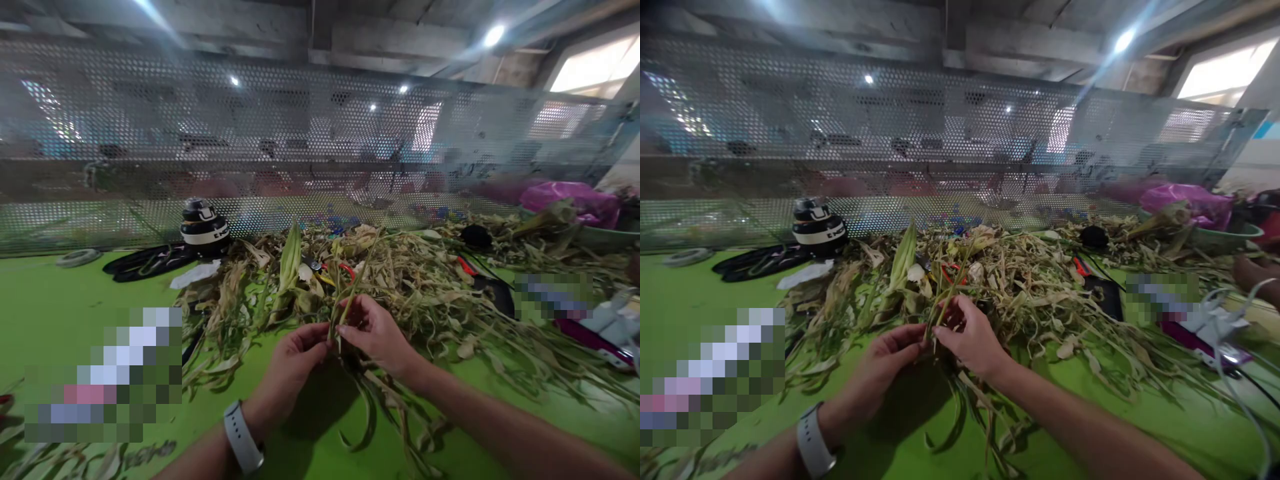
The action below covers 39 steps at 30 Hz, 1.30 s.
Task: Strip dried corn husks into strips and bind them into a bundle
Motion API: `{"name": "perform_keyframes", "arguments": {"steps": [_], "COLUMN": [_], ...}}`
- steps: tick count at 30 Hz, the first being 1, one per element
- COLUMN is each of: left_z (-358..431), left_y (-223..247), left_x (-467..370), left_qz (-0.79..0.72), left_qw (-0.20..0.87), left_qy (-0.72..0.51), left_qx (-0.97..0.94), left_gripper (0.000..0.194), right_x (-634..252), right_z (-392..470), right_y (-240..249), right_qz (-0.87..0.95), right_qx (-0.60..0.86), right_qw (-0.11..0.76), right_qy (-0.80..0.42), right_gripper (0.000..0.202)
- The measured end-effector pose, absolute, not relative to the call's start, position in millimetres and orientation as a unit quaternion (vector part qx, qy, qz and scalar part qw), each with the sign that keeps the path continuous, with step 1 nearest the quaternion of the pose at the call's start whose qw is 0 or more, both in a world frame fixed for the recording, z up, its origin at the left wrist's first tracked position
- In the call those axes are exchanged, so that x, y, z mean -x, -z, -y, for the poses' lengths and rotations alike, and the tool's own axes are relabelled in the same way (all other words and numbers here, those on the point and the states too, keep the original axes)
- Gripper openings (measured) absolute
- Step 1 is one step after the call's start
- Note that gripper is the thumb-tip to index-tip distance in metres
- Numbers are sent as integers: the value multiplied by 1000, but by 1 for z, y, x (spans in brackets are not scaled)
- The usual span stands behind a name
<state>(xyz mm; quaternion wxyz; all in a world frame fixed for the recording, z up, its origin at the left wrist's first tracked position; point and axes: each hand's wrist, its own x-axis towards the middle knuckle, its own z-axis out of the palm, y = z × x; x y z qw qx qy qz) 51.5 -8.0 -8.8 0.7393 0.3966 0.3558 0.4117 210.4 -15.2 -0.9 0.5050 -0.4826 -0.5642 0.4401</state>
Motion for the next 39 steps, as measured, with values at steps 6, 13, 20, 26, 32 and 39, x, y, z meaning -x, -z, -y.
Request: {"name": "perform_keyframes", "arguments": {"steps": [6,13,20,26,32,39], "left_z": [6,7,8,7,7,7], "left_y": [11,12,8,11,12,14], "left_x": [-52,-52,-53,-52,-50,-52], "left_qz": [-355,-368,-366,-363,-357,-330], "left_qw": [753,756,761,747,742,748], "left_qy": [-406,-401,-394,-397,-386,-393], "left_qx": [-378,-364,-362,-390,-416,-421], "left_gripper": [36,38,36,35,33,33], "right_x": [-212,-213,-211,-208,-208,-206], "right_z": [11,13,14,17,16,14], "right_y": [2,1,-2,-1,0,1], "right_qz": [558,563,556,567,564,503], "right_qx": [475,468,458,479,517,519], "right_qw": [506,487,489,498,500,511], "right_qy": [-455,-475,-492,-448,-406,-466], "right_gripper": [24,23,22,17,18,20]}}
